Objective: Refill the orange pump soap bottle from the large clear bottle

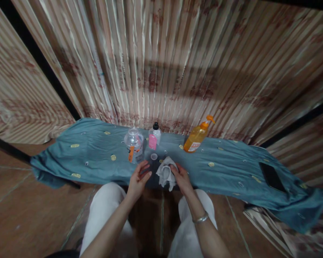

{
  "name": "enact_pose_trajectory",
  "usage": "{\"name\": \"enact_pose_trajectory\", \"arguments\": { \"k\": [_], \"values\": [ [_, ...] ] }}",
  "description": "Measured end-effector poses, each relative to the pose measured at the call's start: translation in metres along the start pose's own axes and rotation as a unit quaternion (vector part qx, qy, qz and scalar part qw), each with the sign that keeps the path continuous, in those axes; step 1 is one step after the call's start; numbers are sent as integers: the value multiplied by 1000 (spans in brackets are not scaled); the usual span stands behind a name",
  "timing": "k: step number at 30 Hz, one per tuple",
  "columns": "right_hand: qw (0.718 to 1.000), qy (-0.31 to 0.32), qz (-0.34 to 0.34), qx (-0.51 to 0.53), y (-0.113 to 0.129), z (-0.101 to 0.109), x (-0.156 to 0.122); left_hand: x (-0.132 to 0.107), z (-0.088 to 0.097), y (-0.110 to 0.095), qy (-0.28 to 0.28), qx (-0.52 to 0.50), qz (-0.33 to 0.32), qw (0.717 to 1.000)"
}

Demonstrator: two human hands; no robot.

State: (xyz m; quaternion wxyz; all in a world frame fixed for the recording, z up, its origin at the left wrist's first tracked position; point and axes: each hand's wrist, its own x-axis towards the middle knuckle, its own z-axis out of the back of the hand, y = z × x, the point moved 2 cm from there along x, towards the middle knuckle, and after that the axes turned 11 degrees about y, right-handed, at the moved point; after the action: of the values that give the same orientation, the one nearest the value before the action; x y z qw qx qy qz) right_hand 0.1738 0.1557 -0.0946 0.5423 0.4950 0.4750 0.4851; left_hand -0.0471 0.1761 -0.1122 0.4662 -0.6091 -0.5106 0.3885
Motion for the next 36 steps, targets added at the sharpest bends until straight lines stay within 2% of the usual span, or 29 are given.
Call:
{"name": "enact_pose_trajectory", "arguments": {
  "k": [5,10,12,15,18,22,25,30,33,36],
  "values": [
    [999,-4,-10,33,-1,10,16,-3,13,3,-40,19,-4,999],
    [998,-1,-13,55,-6,15,31,-12,20,1,-53,38,-10,998],
    [998,3,-14,58,-10,16,37,-12,19,-1,-46,51,-20,997],
    [998,10,-21,52,-16,18,47,-4,8,0,0,68,-33,997],
    [998,21,-38,35,-24,19,58,17,-11,2,35,86,-60,994],
    [997,33,-64,12,-35,21,64,64,-36,-3,-8,127,-104,986],
    [996,37,-80,0,-42,23,60,101,-47,-10,-26,145,-109,983],
    [996,26,-82,-14,-46,25,52,149,-51,-15,-40,185,-115,975],
    [997,17,-69,-23,-45,21,51,168,-49,-13,-66,194,-125,971],
    [998,7,-57,-34,-44,20,51,181,-48,-10,-68,196,-128,970]
  ]
}}
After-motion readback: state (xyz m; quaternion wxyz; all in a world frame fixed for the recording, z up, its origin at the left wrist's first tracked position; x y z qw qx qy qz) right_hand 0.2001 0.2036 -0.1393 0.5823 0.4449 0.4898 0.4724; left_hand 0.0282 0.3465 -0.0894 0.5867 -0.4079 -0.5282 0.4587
